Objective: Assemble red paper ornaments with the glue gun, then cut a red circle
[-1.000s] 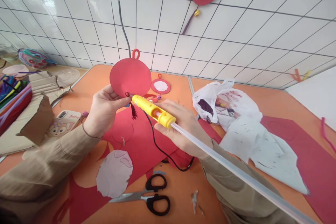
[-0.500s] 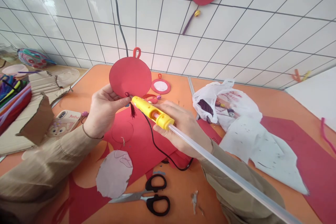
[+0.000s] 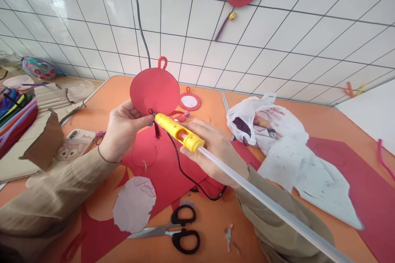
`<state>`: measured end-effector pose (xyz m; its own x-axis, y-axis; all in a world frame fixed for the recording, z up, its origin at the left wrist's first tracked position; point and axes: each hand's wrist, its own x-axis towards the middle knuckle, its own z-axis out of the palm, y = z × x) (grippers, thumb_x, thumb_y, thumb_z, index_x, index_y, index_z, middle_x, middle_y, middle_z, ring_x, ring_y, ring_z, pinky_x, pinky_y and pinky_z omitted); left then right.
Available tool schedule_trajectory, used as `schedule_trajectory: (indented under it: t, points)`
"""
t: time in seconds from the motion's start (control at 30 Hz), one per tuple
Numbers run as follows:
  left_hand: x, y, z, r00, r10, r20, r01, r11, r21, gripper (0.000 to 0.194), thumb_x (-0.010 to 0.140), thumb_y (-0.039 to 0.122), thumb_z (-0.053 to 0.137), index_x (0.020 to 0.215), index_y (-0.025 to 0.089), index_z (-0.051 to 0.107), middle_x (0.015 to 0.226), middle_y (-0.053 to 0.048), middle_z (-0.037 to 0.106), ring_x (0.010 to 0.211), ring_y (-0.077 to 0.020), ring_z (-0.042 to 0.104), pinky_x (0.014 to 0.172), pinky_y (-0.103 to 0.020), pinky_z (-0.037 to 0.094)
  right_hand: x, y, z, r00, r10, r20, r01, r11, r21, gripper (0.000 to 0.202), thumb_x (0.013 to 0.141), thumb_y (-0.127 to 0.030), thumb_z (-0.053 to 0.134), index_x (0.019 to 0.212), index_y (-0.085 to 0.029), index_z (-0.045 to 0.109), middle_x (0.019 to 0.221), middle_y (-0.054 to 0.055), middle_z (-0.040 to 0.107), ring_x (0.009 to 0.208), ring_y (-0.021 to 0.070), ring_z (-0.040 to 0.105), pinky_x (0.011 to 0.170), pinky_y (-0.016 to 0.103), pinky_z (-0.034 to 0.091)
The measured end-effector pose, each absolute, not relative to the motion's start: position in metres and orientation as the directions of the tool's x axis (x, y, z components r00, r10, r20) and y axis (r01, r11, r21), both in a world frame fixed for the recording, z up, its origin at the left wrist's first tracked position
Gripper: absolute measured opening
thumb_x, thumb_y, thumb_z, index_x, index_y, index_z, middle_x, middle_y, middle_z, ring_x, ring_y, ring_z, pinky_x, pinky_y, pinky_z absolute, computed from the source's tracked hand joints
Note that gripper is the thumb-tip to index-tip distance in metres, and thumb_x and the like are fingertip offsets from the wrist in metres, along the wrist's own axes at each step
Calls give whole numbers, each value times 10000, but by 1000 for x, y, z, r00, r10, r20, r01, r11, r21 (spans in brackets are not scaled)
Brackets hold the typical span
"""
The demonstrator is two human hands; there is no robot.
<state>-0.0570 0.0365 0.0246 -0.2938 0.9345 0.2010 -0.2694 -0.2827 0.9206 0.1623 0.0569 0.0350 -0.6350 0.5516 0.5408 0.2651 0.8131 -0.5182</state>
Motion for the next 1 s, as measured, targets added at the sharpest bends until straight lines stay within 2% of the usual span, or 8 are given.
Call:
schedule_trajectory:
  t: [0.13,0.2,0.4,0.6,0.77,0.93,1.0]
  points:
    - [-57,36,24,-299,933,201,-271,-285,919,284,585,148,870,840,181,750,827,-19,785,805,-192,729,803,-324,593,162,56,37,-640,548,539,262,815,-517,258,952,-349,583,1179,-230,615,1116,97,701,1007,232,690,840,380,581]
    - [-56,36,25,-294,935,200,-277,-283,918,289,581,150,874,840,177,750,822,-19,785,793,-186,728,799,-320,594,162,56,38,-639,544,545,248,816,-523,231,947,-347,590,1148,-237,623,1122,93,698,1010,236,687,838,385,578]
    - [-57,36,25,-291,939,183,-294,-270,917,272,584,120,858,827,174,749,817,-15,781,786,-165,716,782,-292,588,164,57,33,-619,578,532,180,764,-620,222,953,-348,585,1153,-259,628,1080,59,674,976,218,651,843,380,540]
    - [-60,36,23,-294,945,146,-293,-234,927,292,592,76,797,864,175,758,873,-35,789,853,-191,726,819,-326,586,164,57,38,-530,596,602,168,770,-615,177,960,-356,574,1122,-312,630,1003,41,664,898,234,637,764,392,528]
    - [-62,36,23,-292,946,139,-297,-228,927,270,588,75,795,837,173,758,855,-31,787,824,-177,718,785,-303,582,164,58,41,-572,569,591,181,790,-586,214,964,-382,567,1147,-298,638,967,48,662,874,233,638,737,391,532]
    - [-61,37,24,-296,944,148,-317,-243,917,245,578,64,807,789,174,749,805,-10,778,779,-153,709,754,-271,583,166,61,33,-625,544,560,161,792,-589,308,950,-350,593,1244,-268,627,1184,82,667,1049,252,651,899,436,541]
    - [-60,37,25,-295,943,153,-316,-247,916,240,579,75,818,784,178,749,798,-8,777,770,-151,708,742,-267,582,167,62,30,-632,533,563,175,805,-567,349,943,-352,605,1281,-266,608,1206,85,666,1061,248,646,898,426,538]
